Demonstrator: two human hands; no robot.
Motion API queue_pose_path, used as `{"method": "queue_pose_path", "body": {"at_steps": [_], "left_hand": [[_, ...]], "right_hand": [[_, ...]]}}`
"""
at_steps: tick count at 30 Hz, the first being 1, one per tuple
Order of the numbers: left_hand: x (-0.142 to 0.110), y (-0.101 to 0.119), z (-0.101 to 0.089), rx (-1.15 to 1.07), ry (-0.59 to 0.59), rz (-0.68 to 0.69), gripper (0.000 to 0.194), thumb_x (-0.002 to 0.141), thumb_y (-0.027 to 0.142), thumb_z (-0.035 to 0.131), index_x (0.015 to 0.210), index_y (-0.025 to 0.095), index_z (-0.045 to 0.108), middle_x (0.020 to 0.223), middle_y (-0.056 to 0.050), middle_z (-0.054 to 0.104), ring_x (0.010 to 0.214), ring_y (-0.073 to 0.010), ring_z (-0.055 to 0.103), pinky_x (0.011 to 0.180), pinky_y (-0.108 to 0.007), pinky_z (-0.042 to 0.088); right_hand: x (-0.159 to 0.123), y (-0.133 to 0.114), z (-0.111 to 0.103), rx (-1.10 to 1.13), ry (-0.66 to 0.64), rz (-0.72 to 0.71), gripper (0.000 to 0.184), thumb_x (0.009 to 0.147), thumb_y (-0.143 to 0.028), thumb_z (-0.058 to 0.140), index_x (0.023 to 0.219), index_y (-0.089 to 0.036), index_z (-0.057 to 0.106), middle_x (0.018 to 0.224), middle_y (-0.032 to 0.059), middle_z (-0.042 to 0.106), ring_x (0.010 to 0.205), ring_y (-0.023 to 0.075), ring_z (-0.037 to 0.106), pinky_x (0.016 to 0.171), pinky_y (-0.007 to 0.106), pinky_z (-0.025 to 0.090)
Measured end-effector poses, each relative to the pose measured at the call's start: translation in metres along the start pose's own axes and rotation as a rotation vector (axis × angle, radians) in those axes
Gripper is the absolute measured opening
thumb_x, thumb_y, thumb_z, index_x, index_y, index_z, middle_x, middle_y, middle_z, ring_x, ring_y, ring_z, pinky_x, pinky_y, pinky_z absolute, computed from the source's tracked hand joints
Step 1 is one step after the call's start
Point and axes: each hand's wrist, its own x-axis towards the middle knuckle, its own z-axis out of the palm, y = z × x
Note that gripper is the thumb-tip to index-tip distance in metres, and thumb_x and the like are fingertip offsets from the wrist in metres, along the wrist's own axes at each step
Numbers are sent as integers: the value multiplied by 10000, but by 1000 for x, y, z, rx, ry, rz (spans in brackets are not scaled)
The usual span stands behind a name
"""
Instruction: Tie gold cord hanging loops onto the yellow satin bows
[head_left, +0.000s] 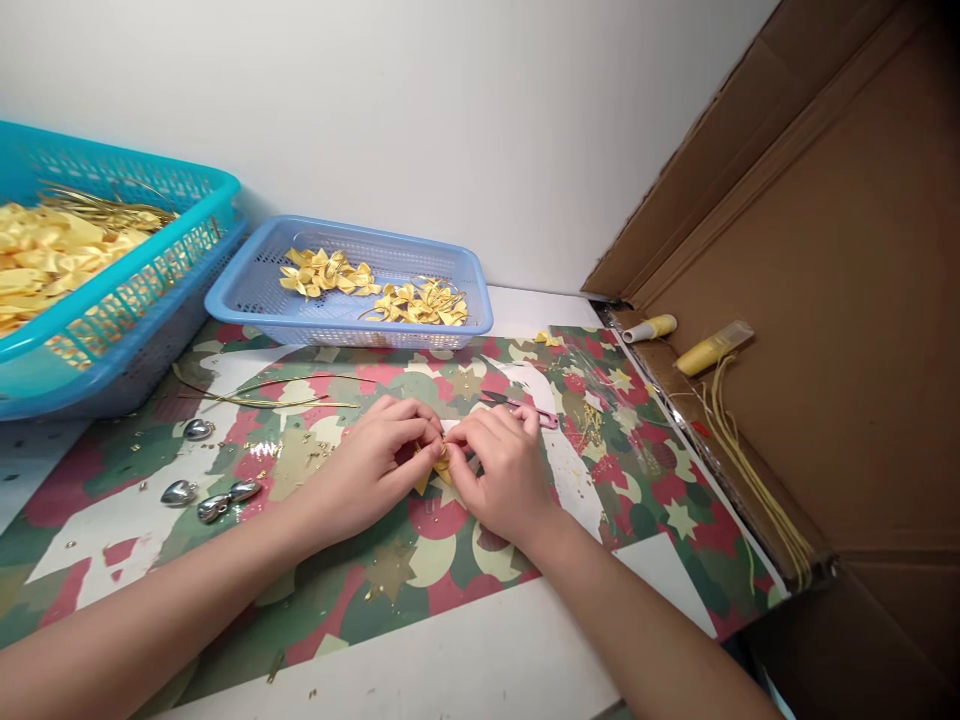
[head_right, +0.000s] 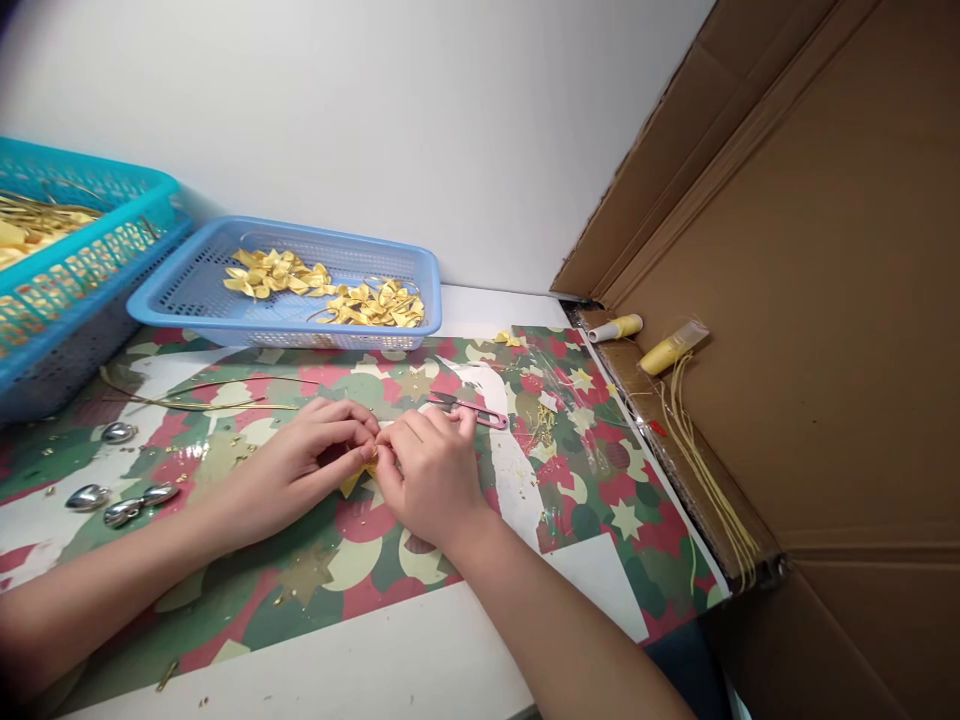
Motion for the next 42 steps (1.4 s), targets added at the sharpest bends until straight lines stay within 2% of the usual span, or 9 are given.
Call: {"method": "queue_pose_path", "body": {"at_steps": [8, 16, 28, 42], "left_hand": [[-2, -2, -1, -7, 5, 13, 369, 957, 430, 426, 729, 215, 621, 970, -44, 631, 938, -238, 516, 823, -395, 417], [-1, -4, -1, -13, 5, 36, 389, 966, 445, 443, 710, 217, 626, 970, -46, 635, 938, -238, 507, 824, -392, 415], [0, -3, 0, -25, 8, 27, 362, 957, 440, 458, 735, 225, 646, 973, -45, 641, 945, -242, 518, 832, -393, 423], [-2, -2, -2, -30, 9, 19, 362, 962, 430, 436, 753, 228, 651, 950, -44, 645, 921, -242, 525, 812, -390, 426]], "right_hand": [[-1, 2, 0, -37, -19, -32, 166, 952, -185, 510, 804, -197, 585, 782, -11, 679, 763, 158, 539, 807, 349, 261], [-1, 1, -2, -41, -77, 0, 185, 978, -200, 491, 825, -201, 595, 812, -1, 696, 792, 166, 560, 821, 355, 257], [-2, -3, 1, 27, -3, 59, 128, 914, -174, 513, 789, -200, 512, 776, -17, 646, 758, 154, 562, 830, 337, 271], [-2, -1, 1, 93, -63, 77, 109, 906, -177, 504, 810, -201, 551, 817, -11, 687, 787, 151, 594, 858, 342, 274]]}}
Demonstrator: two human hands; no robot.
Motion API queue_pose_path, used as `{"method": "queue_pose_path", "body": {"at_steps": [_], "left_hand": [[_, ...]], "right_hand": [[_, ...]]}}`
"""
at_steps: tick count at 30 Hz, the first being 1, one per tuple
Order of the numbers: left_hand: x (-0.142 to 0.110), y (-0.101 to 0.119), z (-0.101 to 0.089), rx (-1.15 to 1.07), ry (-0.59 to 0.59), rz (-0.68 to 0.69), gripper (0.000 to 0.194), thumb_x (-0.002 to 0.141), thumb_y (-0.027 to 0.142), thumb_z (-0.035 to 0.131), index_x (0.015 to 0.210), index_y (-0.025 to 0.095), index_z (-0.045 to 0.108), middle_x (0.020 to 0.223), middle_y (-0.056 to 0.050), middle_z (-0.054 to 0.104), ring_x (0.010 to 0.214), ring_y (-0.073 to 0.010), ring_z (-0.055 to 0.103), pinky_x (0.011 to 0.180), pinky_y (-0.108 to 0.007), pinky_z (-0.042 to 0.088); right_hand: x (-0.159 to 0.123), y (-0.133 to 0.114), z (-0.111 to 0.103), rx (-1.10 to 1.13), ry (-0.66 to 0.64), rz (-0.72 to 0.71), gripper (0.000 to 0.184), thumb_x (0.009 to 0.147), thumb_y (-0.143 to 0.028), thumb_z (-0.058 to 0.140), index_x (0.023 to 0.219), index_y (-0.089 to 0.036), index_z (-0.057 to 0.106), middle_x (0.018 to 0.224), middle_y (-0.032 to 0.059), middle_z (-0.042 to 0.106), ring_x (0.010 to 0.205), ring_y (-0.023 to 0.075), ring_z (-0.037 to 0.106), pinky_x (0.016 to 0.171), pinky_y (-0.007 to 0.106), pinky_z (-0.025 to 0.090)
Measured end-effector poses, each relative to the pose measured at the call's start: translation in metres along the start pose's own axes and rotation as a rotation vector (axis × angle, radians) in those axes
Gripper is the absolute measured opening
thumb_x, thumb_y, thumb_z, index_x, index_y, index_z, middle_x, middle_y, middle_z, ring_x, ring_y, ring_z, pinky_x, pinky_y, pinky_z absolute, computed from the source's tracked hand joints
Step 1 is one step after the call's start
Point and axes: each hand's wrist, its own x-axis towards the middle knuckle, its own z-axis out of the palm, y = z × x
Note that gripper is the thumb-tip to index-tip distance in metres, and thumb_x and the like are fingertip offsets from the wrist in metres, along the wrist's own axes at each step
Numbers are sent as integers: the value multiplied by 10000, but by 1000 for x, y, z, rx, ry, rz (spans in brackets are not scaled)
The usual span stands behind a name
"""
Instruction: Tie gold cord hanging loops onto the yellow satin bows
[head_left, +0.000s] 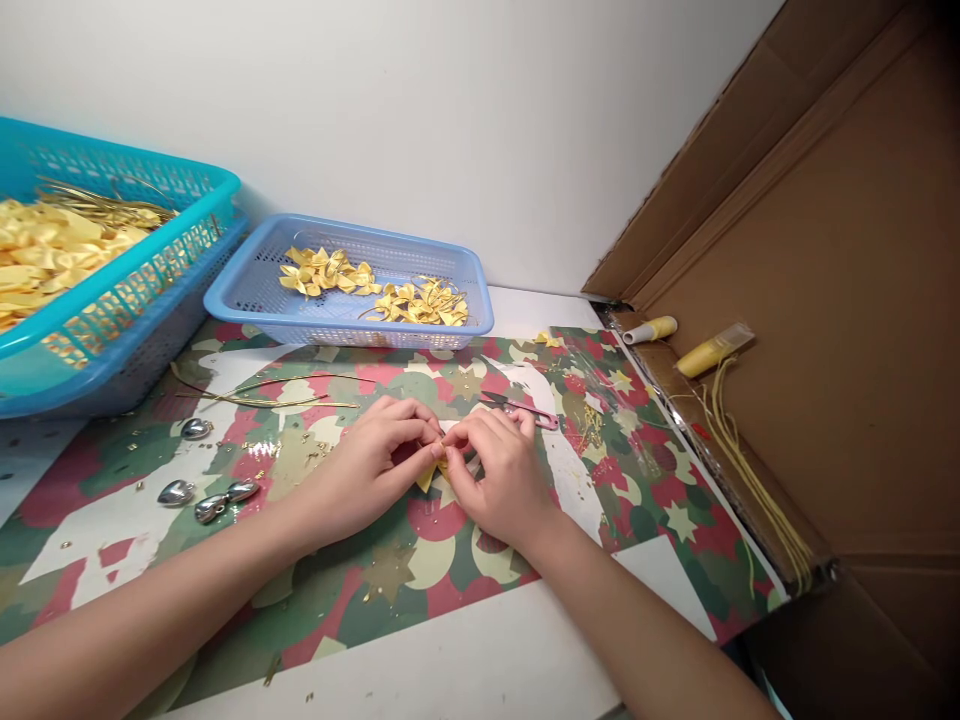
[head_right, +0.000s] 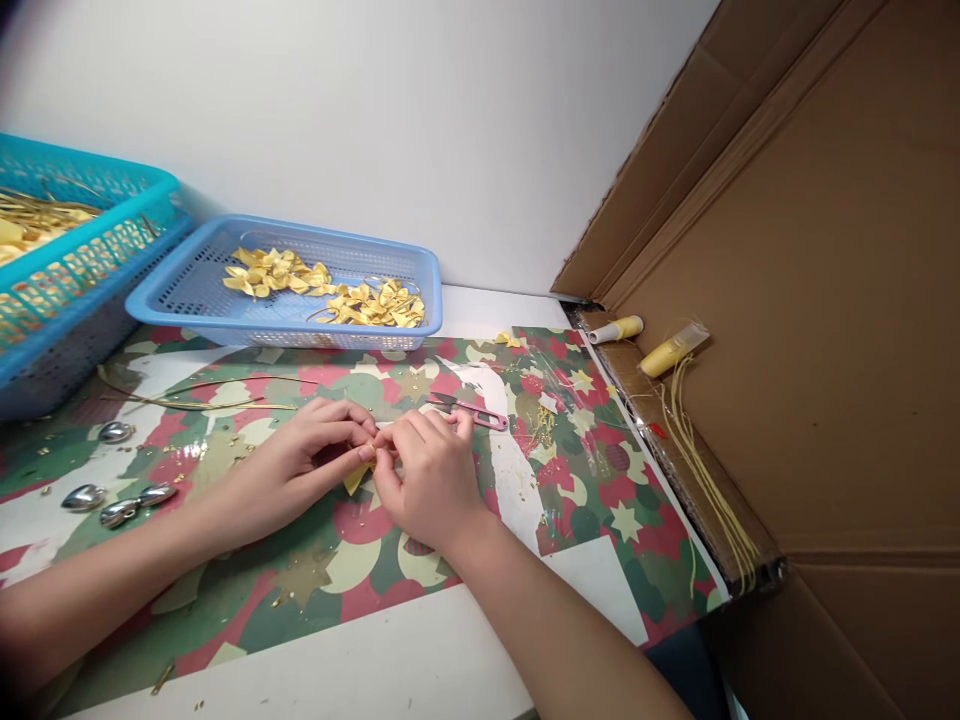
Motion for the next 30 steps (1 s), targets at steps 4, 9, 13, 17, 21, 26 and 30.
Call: {"method": "queue_pose_path", "body": {"at_steps": [4, 9, 13, 17, 21, 26, 30], "left_hand": [[1, -3, 1, 1, 3, 10, 359, 963, 428, 447, 760, 232, 669, 958, -45, 649, 932, -244, 525, 814, -387, 426], [1, -6, 1, 3, -9, 22, 366, 966, 437, 469, 734, 228, 660, 973, -40, 650, 930, -236, 525, 804, -371, 424], [0, -6, 0, -13, -22, 14, 367, 968, 441, 468, 738, 237, 669, 966, -36, 652, 932, -236, 531, 799, -367, 436], [0, -5, -2, -19, -18, 17, 381, 961, 445, 468, 720, 235, 675, 961, -45, 662, 923, -241, 538, 790, -370, 452], [1, -5, -2, -24, -18, 17, 378, 953, 449, 478, 708, 235, 671, 941, -45, 663, 912, -241, 543, 781, -368, 458], [1, -5, -2, -40, -25, 3, 371, 946, 442, 486, 682, 237, 648, 925, -40, 659, 907, -241, 547, 770, -360, 458], [1, -6, -1, -40, -29, -5, 364, 945, 441, 484, 693, 239, 652, 932, -40, 653, 913, -243, 548, 773, -360, 454]], "right_hand": [[2, 3, -6, 25, -82, 4, 90, 910, -188, 528, 828, -203, 561, 834, -27, 690, 777, 135, 595, 839, 332, 272], [5, 8, -14, 96, -177, 6, 115, 917, -174, 556, 808, -207, 571, 829, -35, 689, 777, 137, 585, 840, 331, 270], [6, 11, -15, 116, -179, -17, 126, 924, -170, 576, 806, -212, 574, 806, -51, 675, 789, 132, 584, 858, 333, 263], [6, 12, -15, 87, -188, -28, 130, 932, -180, 571, 807, -217, 573, 813, -49, 682, 797, 137, 584, 864, 340, 268], [7, 12, -15, 80, -198, -31, 135, 940, -189, 573, 809, -218, 572, 819, -48, 686, 798, 137, 580, 861, 340, 269], [8, 12, -16, 62, -194, -50, 145, 947, -186, 580, 805, -215, 567, 833, -51, 691, 789, 131, 569, 869, 340, 268], [8, 12, -16, 33, -190, -85, 139, 943, -175, 582, 810, -211, 565, 840, -56, 691, 788, 129, 557, 864, 343, 258]]}}
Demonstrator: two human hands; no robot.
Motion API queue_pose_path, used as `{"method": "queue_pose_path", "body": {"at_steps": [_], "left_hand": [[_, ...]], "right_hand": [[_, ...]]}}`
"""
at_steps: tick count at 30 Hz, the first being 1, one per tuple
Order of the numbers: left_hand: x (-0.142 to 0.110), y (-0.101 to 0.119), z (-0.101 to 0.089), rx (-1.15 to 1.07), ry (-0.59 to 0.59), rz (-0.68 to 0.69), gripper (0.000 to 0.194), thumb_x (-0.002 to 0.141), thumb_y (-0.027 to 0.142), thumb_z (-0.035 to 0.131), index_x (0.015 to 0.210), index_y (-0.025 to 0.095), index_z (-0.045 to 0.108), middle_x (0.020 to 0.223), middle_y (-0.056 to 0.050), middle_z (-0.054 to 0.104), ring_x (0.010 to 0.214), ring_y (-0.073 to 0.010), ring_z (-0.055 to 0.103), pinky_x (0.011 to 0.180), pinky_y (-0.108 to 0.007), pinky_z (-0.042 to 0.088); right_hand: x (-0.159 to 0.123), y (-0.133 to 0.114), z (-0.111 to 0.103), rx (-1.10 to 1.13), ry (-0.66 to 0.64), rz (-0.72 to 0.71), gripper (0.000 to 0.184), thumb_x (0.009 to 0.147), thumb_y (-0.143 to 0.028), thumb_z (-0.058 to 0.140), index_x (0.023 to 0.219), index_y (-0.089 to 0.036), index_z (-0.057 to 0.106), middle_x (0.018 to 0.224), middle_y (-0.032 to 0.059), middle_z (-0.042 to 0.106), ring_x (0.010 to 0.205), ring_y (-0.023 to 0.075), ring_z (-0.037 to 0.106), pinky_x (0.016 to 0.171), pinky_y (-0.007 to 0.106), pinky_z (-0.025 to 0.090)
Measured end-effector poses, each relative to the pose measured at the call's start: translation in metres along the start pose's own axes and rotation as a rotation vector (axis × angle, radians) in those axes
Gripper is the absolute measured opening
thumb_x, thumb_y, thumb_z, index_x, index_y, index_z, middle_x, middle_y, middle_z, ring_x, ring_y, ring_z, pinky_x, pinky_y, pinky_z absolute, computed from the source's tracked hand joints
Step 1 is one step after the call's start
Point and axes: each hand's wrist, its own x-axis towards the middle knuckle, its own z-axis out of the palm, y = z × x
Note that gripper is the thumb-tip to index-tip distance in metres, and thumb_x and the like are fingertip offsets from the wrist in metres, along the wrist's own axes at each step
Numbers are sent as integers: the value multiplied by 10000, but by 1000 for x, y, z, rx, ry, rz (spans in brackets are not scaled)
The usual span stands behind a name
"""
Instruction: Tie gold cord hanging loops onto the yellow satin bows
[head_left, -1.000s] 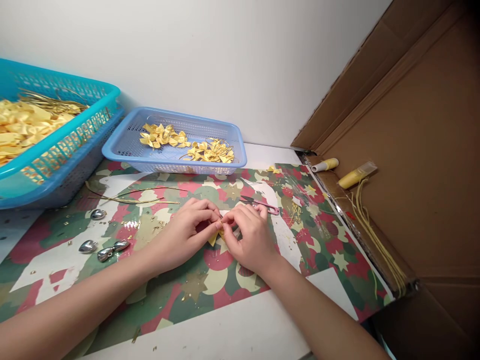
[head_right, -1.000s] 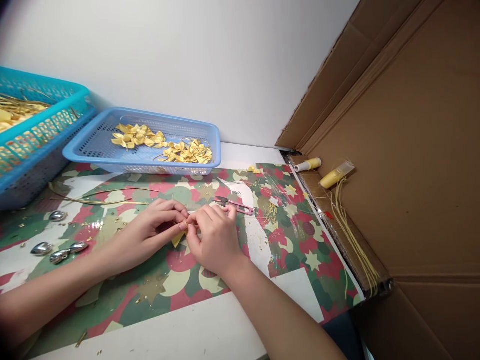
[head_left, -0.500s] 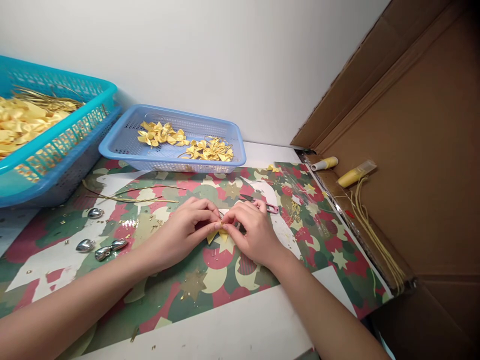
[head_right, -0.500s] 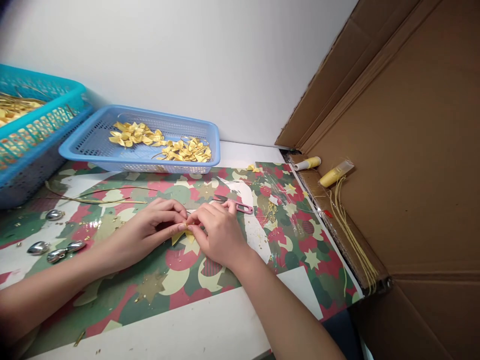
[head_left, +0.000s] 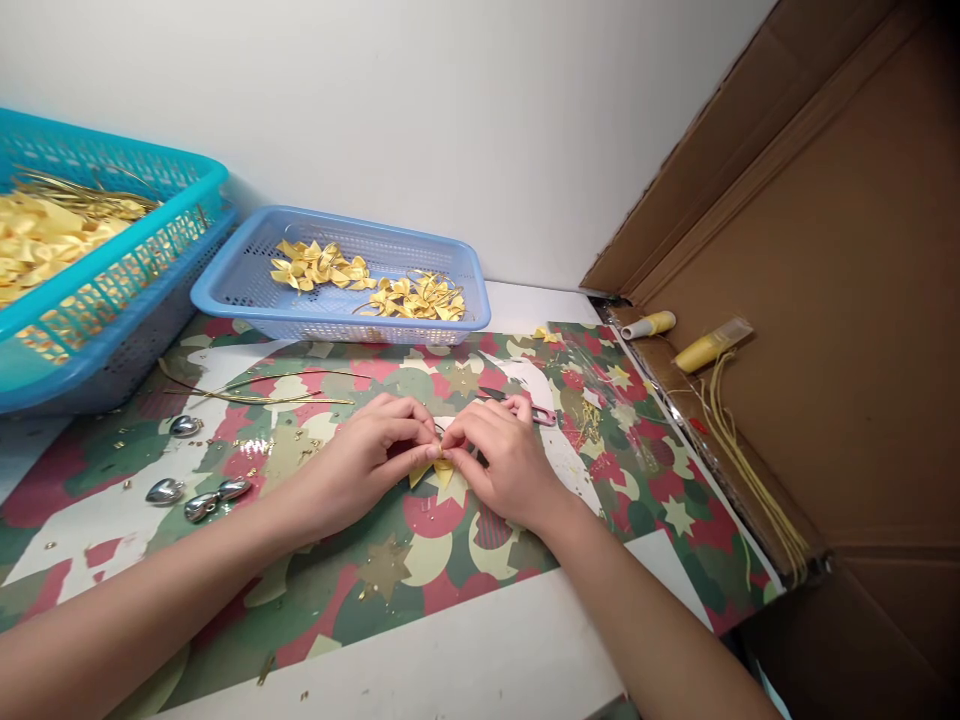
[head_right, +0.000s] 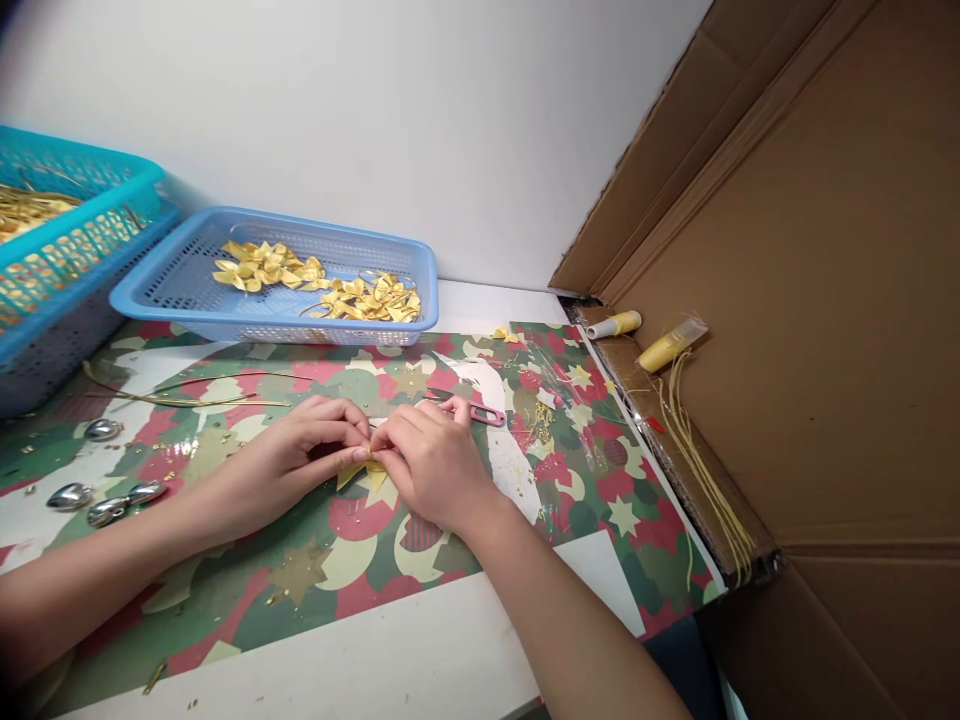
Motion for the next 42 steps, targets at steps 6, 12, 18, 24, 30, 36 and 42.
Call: {"method": "queue_pose_path", "body": {"at_steps": [6, 12, 18, 24, 30, 36, 42], "left_hand": [[-1, -2, 0, 6, 4, -1, 346, 946, 429, 491, 709, 243, 661, 937, -34, 650, 914, -240, 546, 778, -358, 443], [-2, 3, 0, -2, -1, 14, 335, 942, 444, 496, 766, 243, 698, 977, -37, 645, 941, -241, 546, 794, -359, 438], [-1, 3, 0, -3, 17, -4, 397, 955, 447, 462, 714, 228, 689, 958, -34, 646, 934, -232, 542, 793, -355, 422], [1, -1, 3, -57, 71, -5, 354, 932, 472, 536, 727, 242, 710, 911, -22, 653, 916, -218, 565, 800, -339, 428], [0, -3, 4, -57, 99, -16, 312, 917, 433, 552, 727, 239, 706, 887, -22, 656, 886, -210, 577, 761, -327, 441], [1, 0, 4, -48, 134, -9, 275, 908, 381, 550, 732, 226, 693, 861, -25, 640, 841, -198, 580, 702, -307, 453], [-1, 3, 3, 42, 195, 92, 199, 892, 335, 563, 840, 257, 738, 982, -39, 634, 922, -224, 582, 794, -358, 463]], "right_hand": [[1, -2, 0, -72, -52, 2, 141, 953, -179, 519, 817, -205, 546, 874, -19, 683, 812, 154, 548, 858, 356, 251], [1, -3, -1, -59, -58, 24, 129, 947, -169, 507, 825, -198, 538, 875, -14, 672, 809, 150, 544, 834, 347, 245], [1, -4, 1, -61, -73, 28, 138, 955, -168, 475, 833, -194, 536, 883, -8, 665, 807, 150, 536, 837, 344, 243], [2, -4, 2, -87, -58, 9, 135, 948, -181, 490, 823, -187, 540, 859, -3, 654, 796, 156, 534, 833, 346, 245], [2, -3, 4, -76, -38, 12, 134, 947, -177, 484, 828, -192, 544, 859, -9, 662, 803, 155, 544, 846, 348, 239], [2, -4, 4, -65, -44, 33, 139, 948, -178, 482, 821, -197, 535, 866, -7, 668, 808, 155, 544, 859, 351, 239], [2, -4, 3, -63, -50, 25, 142, 949, -173, 484, 817, -196, 532, 869, -4, 673, 812, 155, 551, 859, 350, 237]]}}
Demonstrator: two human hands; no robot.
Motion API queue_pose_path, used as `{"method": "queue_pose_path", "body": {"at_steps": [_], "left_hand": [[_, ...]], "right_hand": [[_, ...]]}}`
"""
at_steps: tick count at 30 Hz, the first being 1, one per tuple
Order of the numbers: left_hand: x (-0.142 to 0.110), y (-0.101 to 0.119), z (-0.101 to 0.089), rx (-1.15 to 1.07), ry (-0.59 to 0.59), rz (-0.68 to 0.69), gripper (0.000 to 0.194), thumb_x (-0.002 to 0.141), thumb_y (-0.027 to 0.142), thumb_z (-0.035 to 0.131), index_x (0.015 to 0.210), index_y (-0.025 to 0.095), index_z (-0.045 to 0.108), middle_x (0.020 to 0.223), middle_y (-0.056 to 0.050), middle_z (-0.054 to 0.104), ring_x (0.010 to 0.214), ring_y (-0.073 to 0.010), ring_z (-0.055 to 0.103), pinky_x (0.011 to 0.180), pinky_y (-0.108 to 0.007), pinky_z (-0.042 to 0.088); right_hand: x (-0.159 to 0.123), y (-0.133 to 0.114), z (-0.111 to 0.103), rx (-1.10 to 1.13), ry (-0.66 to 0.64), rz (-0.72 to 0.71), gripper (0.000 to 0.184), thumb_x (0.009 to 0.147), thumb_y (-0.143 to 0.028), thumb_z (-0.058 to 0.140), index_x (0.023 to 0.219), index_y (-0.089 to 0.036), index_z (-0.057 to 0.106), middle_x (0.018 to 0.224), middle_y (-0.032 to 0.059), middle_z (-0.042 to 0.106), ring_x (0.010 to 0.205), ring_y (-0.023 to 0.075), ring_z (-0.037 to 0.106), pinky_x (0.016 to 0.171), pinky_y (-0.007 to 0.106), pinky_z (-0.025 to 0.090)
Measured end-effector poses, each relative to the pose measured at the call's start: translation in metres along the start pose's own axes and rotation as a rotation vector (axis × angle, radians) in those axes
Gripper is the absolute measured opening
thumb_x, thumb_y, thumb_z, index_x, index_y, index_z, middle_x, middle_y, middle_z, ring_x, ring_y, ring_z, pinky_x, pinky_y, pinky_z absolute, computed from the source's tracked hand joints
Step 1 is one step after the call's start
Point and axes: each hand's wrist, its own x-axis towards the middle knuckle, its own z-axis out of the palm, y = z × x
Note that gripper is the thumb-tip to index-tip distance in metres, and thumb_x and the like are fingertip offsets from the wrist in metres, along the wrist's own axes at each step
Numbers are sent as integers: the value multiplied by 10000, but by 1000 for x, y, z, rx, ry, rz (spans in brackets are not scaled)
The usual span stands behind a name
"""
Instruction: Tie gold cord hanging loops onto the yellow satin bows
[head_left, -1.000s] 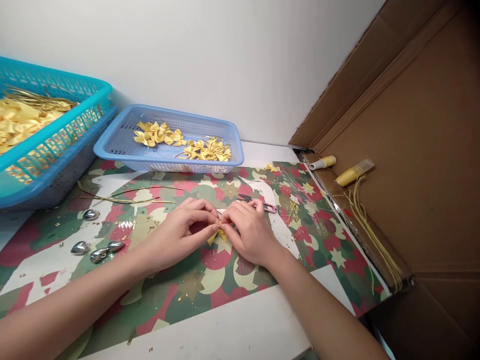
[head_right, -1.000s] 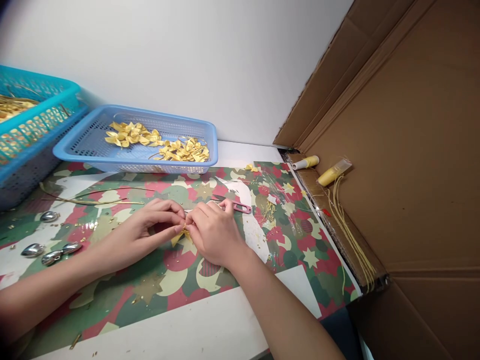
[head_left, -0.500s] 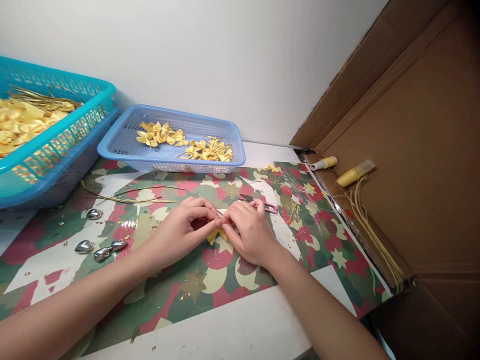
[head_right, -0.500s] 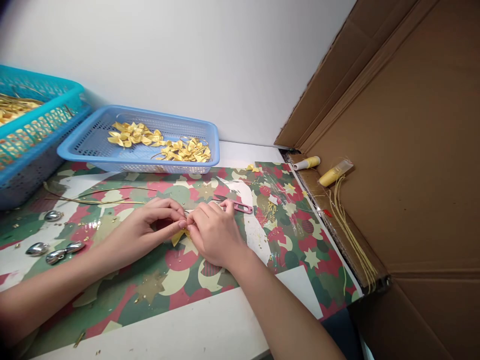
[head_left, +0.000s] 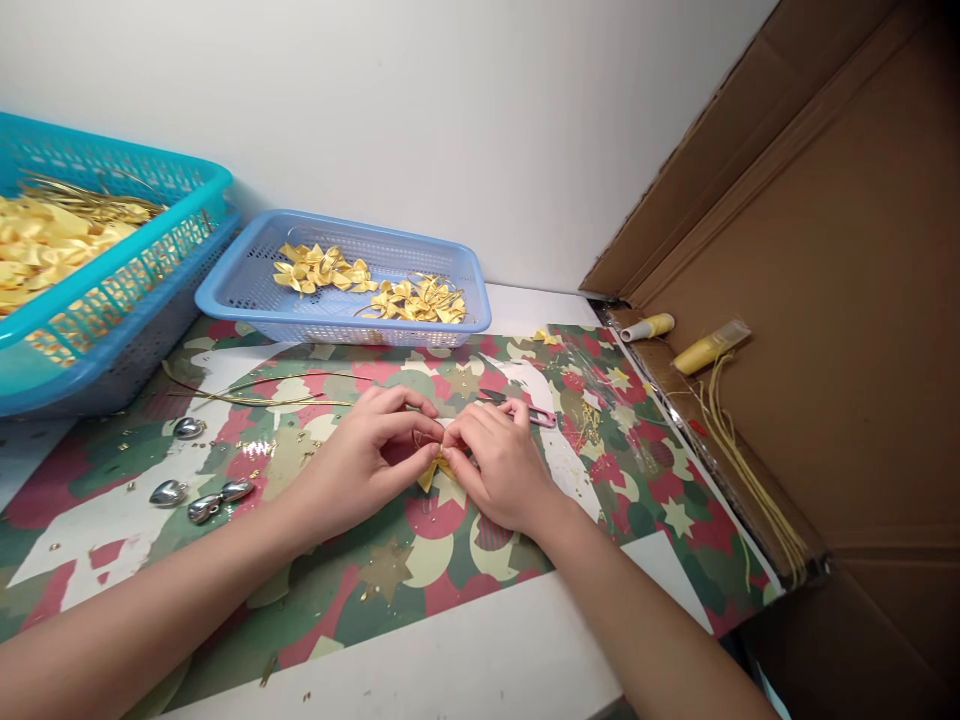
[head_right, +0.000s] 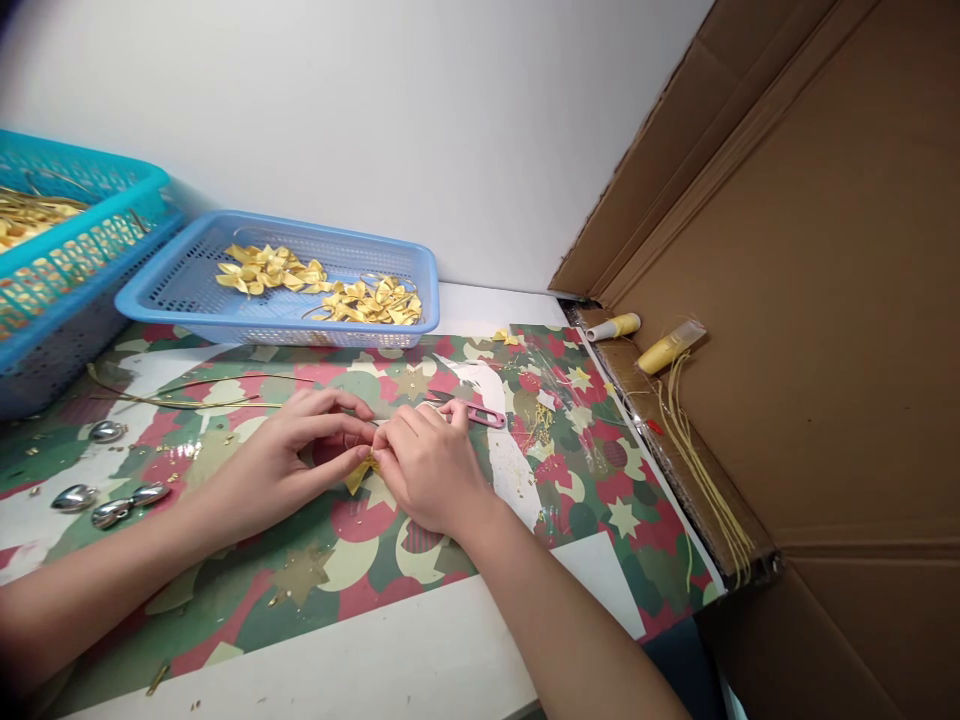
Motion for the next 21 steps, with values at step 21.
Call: {"method": "queue_pose_path", "body": {"at_steps": [21], "left_hand": [[-1, -4, 1, 286, 54, 127, 211, 901, 260, 498, 766, 213, 654, 1069, -82, 596, 952, -259, 504, 855, -421, 418]], "right_hand": [[-1, 1, -4, 119, -23, 96, 138, 955, -187, 499, 819, -201, 515, 877, -26, 662, 831, 143, 562, 875, 333, 249]]}}
